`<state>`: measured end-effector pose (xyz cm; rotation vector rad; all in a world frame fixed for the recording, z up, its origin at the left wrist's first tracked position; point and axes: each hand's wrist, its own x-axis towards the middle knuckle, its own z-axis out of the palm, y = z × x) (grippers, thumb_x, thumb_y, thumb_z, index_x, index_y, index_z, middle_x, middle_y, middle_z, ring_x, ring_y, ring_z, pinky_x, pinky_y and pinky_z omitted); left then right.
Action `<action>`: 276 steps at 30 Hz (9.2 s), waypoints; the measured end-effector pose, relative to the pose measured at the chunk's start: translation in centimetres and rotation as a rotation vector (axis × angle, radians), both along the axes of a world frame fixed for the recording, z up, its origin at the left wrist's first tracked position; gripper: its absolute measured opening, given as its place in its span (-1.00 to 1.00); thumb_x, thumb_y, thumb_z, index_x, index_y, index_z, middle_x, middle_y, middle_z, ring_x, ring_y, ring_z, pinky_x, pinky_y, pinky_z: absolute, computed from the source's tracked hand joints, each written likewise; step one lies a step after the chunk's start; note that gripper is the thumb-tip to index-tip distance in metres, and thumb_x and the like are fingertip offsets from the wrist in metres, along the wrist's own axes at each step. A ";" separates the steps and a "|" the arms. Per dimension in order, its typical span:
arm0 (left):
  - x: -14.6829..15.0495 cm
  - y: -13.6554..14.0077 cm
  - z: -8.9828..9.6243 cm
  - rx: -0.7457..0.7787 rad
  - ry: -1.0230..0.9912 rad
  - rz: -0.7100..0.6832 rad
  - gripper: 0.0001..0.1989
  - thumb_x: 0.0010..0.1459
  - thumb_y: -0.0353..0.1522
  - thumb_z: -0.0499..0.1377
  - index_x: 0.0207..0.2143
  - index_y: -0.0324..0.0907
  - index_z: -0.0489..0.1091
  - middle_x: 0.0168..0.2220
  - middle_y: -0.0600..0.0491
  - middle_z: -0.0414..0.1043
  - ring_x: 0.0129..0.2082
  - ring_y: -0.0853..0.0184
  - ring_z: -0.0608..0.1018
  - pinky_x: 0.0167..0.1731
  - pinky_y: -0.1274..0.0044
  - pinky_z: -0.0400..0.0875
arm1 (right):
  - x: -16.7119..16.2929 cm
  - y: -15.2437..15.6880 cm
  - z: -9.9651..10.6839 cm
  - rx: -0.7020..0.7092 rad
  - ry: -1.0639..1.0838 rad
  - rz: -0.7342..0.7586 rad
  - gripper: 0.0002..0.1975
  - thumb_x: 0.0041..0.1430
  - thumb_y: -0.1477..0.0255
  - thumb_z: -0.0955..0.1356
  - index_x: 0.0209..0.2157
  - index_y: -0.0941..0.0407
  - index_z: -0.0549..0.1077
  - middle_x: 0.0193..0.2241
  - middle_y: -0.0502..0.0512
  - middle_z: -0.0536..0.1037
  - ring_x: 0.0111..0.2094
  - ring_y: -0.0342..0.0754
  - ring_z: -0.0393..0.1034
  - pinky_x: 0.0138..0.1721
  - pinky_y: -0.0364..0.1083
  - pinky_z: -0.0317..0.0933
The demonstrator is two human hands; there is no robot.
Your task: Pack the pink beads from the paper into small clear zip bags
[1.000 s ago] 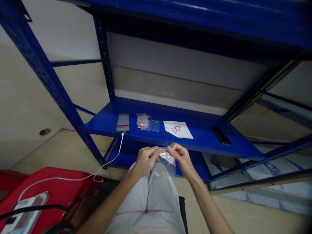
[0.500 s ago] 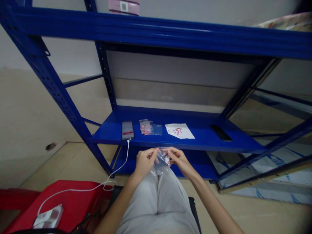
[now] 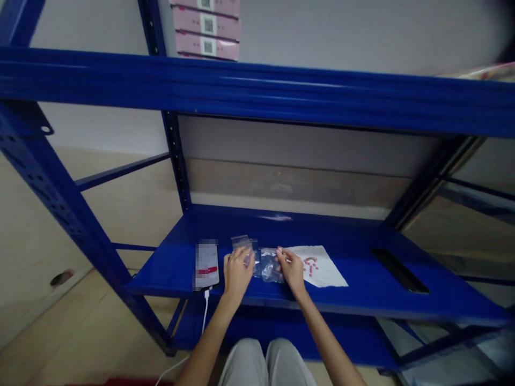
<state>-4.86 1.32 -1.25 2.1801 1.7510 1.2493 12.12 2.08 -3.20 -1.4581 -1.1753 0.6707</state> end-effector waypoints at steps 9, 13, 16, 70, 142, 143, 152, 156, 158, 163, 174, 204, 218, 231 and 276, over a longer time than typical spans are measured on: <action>0.1 4.0 -4.0 -0.047 0.144 0.165 -0.70 0.15 -0.26 0.03 -0.17 -0.17 0.46 0.05 -0.17 0.31 0.13 -0.02 0.23 -0.05 0.15 0.19 | -0.9 1.7 -1.7 0.062 -0.552 -0.088 -0.52 0.10 0.16 0.24 -0.05 0.18 0.40 -0.22 0.24 0.53 -0.30 0.09 0.44 -0.29 -0.01 0.25; -0.1 3.7 -4.0 0.071 0.039 0.150 -0.71 0.19 -0.41 -0.03 -0.13 -0.11 0.42 0.07 -0.10 0.30 0.16 0.08 0.20 -0.02 0.19 0.18 | -1.5 1.1 -1.4 0.249 -0.548 -0.150 -0.64 0.13 0.23 0.24 -0.15 0.15 0.45 -0.19 0.21 0.47 -0.16 0.05 0.35 -0.17 -0.03 0.20; -0.2 3.4 -3.4 0.189 -0.010 0.136 -0.70 0.20 -0.47 -0.05 -0.13 -0.13 0.40 0.08 -0.09 0.28 0.17 0.15 0.19 -0.01 0.24 0.19 | -1.7 1.0 -1.0 0.314 -0.436 -0.052 -0.74 0.14 0.27 0.25 -0.36 0.11 0.50 -0.36 0.13 0.49 -0.30 -0.01 0.36 -0.21 -0.07 0.19; 2.7 -2.7 -4.3 0.099 0.018 -0.168 -0.86 0.19 -0.45 -0.01 -0.31 -0.16 0.33 -0.20 0.02 0.40 -0.13 0.30 0.38 -0.09 0.41 0.16 | 0.3 -5.7 -1.2 -0.145 0.525 0.323 -0.60 -0.15 0.21 0.45 -0.26 0.14 0.49 -0.53 0.05 0.56 -0.44 -0.02 0.48 -0.32 -0.04 0.38; 1.7 -19.9 4.8 -0.065 0.194 -0.281 -0.86 0.11 -0.44 0.01 -0.49 -0.15 0.29 -0.37 0.07 0.35 -0.34 0.34 0.37 -0.32 0.47 0.12 | -1.9 -21.7 5.8 -0.039 0.042 0.256 -0.40 -0.14 0.52 0.38 -0.01 0.00 0.19 -0.31 0.03 0.40 -0.46 -0.18 0.34 -0.65 -0.29 0.14; 1.7 -19.8 4.7 -0.035 0.220 -0.266 -0.86 0.08 -0.45 0.03 -0.52 -0.15 0.28 -0.39 0.08 0.35 -0.36 0.35 0.37 -0.32 0.46 0.11 | -1.9 -21.5 5.4 -0.047 0.029 0.225 -0.41 -0.15 0.55 0.36 -0.02 0.00 0.20 -0.31 0.02 0.40 -0.47 -0.18 0.35 -0.65 -0.29 0.14; 2.0 -17.2 3.9 -0.046 0.218 -0.268 -0.81 -0.06 -0.53 0.05 -0.66 -0.18 0.15 -0.55 0.19 0.33 -0.48 0.43 0.37 -0.29 0.46 0.09 | 1.1 -19.3 2.8 -0.192 0.330 0.355 -0.55 -0.13 0.53 0.39 -0.14 0.01 0.27 -0.11 0.11 0.42 -0.13 0.00 0.39 -0.45 -0.20 0.26; 4.6 -14.3 5.0 -0.122 0.036 -0.374 -0.80 0.00 -0.51 0.02 -0.65 -0.18 0.15 -0.47 0.18 0.39 -0.42 0.45 0.41 -0.24 0.48 0.12 | 1.9 -17.8 2.1 -0.189 0.653 0.407 -0.48 0.02 0.12 0.33 0.00 0.02 0.28 0.03 0.18 0.35 0.03 0.04 0.27 -0.09 -0.01 0.22; 6.1 -12.4 5.7 -0.144 -0.056 -0.412 -0.78 0.06 -0.47 -0.01 -0.63 -0.17 0.18 -0.46 0.16 0.40 -0.39 0.43 0.43 -0.22 0.48 0.14 | 2.4 -16.5 1.7 -0.213 0.791 0.343 -0.42 0.05 0.00 0.24 0.03 0.04 0.28 0.02 0.20 0.37 -0.03 0.04 0.33 -0.10 0.02 0.24; 9.9 -6.3 5.1 -0.207 -0.222 -0.467 -0.74 0.17 -0.35 -0.06 -0.56 -0.15 0.27 -0.47 0.13 0.43 -0.38 0.39 0.46 -0.24 0.51 0.21 | 6.1 -12.5 1.1 -0.230 0.799 0.139 -0.39 -0.08 0.12 0.40 0.01 0.05 0.30 -0.21 0.13 0.53 -0.35 -0.03 0.50 -0.41 -0.12 0.37; 15.7 0.3 -2.1 -0.242 -0.290 -0.241 -0.80 0.12 -0.22 0.07 -0.37 -0.10 0.44 -0.38 0.10 0.48 -0.37 0.35 0.48 -0.28 0.50 0.22 | 15.2 -3.8 -1.1 -0.068 0.376 -0.090 -0.33 -0.16 0.23 0.46 -0.01 0.24 0.32 -0.46 0.06 0.58 -0.49 -0.07 0.48 -0.57 -0.20 0.32; 16.5 1.3 -3.9 -0.293 0.006 -0.296 -0.87 0.17 -0.34 0.05 -0.36 -0.14 0.37 -0.22 0.03 0.34 -0.16 0.24 0.30 -0.19 0.40 0.12 | 15.1 -3.5 -3.1 0.088 0.352 -0.331 -0.55 -0.27 0.21 0.48 -0.37 0.28 0.53 -0.47 0.18 0.60 -0.43 0.07 0.52 -0.53 -0.13 0.44; 16.5 1.2 -4.2 -0.289 -0.023 -0.290 -0.84 0.16 -0.28 0.06 -0.35 -0.11 0.40 -0.18 0.04 0.30 -0.12 0.24 0.28 -0.12 0.39 0.12 | 15.8 -3.3 -3.7 0.069 0.410 -0.244 -0.44 -0.28 0.26 0.49 -0.18 0.25 0.48 -0.33 0.22 0.59 -0.31 0.08 0.50 -0.43 -0.12 0.43; 16.6 1.1 -3.9 -0.260 -0.032 -0.324 -0.82 0.16 -0.27 0.05 -0.39 -0.10 0.41 -0.17 0.07 0.30 -0.11 0.26 0.28 -0.14 0.41 0.10 | 15.7 -3.3 -3.5 0.111 0.436 -0.323 -0.44 -0.28 0.28 0.49 -0.19 0.26 0.47 -0.36 0.23 0.59 -0.33 0.05 0.49 -0.42 -0.12 0.42; 16.6 1.0 -3.7 -0.255 -0.035 -0.404 -0.85 0.12 -0.24 0.11 -0.34 -0.04 0.45 -0.08 0.09 0.32 -0.03 0.27 0.27 -0.08 0.41 0.06 | 14.5 -3.7 -2.4 -0.058 0.193 -0.081 -0.55 -0.24 0.21 0.46 -0.30 0.23 0.55 -0.42 0.16 0.60 -0.38 0.04 0.48 -0.46 -0.13 0.35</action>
